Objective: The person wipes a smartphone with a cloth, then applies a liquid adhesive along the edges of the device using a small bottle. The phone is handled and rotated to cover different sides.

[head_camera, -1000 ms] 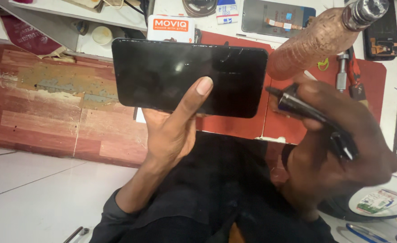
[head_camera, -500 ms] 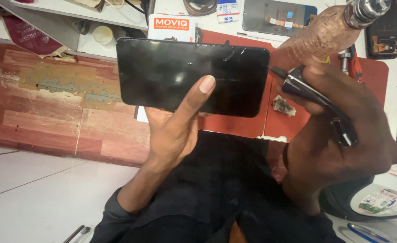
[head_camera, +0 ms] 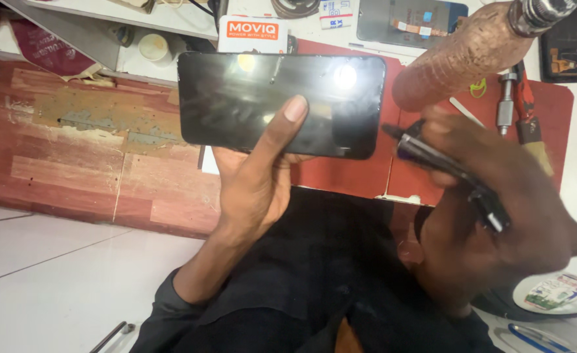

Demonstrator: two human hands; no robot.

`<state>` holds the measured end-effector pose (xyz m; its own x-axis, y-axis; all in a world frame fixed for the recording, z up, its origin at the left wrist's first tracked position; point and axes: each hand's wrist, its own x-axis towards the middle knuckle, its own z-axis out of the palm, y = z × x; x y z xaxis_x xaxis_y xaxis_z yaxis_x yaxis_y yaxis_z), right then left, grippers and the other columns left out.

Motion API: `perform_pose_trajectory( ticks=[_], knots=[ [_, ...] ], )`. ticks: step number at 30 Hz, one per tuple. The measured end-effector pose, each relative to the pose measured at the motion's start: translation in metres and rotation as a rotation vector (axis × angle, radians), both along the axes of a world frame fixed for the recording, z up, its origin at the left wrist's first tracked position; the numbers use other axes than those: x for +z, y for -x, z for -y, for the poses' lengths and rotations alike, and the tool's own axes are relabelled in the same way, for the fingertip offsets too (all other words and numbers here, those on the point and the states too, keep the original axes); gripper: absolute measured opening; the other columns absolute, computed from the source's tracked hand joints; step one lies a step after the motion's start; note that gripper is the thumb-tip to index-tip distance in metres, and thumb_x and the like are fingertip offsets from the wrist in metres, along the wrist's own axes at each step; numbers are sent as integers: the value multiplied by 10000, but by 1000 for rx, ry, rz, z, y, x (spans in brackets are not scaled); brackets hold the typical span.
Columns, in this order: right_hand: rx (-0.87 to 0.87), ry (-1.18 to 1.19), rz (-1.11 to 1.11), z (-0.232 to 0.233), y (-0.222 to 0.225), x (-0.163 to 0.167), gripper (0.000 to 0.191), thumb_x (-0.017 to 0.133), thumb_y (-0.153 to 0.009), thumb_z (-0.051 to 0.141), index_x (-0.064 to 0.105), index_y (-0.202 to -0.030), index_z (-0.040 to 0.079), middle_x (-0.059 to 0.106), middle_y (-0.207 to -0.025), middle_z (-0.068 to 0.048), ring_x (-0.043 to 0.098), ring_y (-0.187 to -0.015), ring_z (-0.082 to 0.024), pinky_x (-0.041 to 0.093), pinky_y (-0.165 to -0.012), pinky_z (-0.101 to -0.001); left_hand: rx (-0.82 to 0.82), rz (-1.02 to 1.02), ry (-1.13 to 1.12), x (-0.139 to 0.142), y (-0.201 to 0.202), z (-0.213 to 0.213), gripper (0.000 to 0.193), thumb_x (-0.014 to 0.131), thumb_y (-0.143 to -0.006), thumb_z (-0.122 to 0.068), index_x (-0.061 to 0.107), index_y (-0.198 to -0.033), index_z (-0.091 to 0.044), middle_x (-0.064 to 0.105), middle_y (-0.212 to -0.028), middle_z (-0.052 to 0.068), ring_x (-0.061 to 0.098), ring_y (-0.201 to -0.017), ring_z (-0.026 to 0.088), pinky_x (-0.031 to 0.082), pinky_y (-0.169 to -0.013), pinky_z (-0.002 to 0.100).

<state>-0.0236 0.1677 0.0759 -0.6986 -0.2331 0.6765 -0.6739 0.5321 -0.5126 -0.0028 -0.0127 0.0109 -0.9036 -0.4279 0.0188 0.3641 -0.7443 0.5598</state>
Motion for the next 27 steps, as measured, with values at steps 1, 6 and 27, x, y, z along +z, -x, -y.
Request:
perform_pose_trajectory(
  ticks=[1,6,27],
  knots=[
    [-8,23,48,1,-4,3,167,582,-1089,-76,712,-1182,-27,757,-1130,-180,798,-1009,-238,649,-825,-243,11,-2,-2,0,0,0,429,708,-967,95,519,-1335,-19,651,-1160,138,742,-978,230,673,-819,381],
    [45,-16,2,0,-1,4,141,593,-1126,-113,700,-1188,-48,759,-1157,-177,800,-1082,-255,655,-943,-284,-29,-8,-18,1,0,1,369,693,-1035,94,515,-1356,64,653,-1193,198,731,-1007,267,660,-854,413],
    [57,107,-41,-13,0,-28,163,661,-1237,128,681,-1262,-32,771,-1186,-186,817,-1118,-263,659,-946,-278,-29,-15,-10,-3,-1,2,326,717,-1043,86,539,-1314,60,675,-1082,173,737,-905,219,652,-796,358]
  ],
)
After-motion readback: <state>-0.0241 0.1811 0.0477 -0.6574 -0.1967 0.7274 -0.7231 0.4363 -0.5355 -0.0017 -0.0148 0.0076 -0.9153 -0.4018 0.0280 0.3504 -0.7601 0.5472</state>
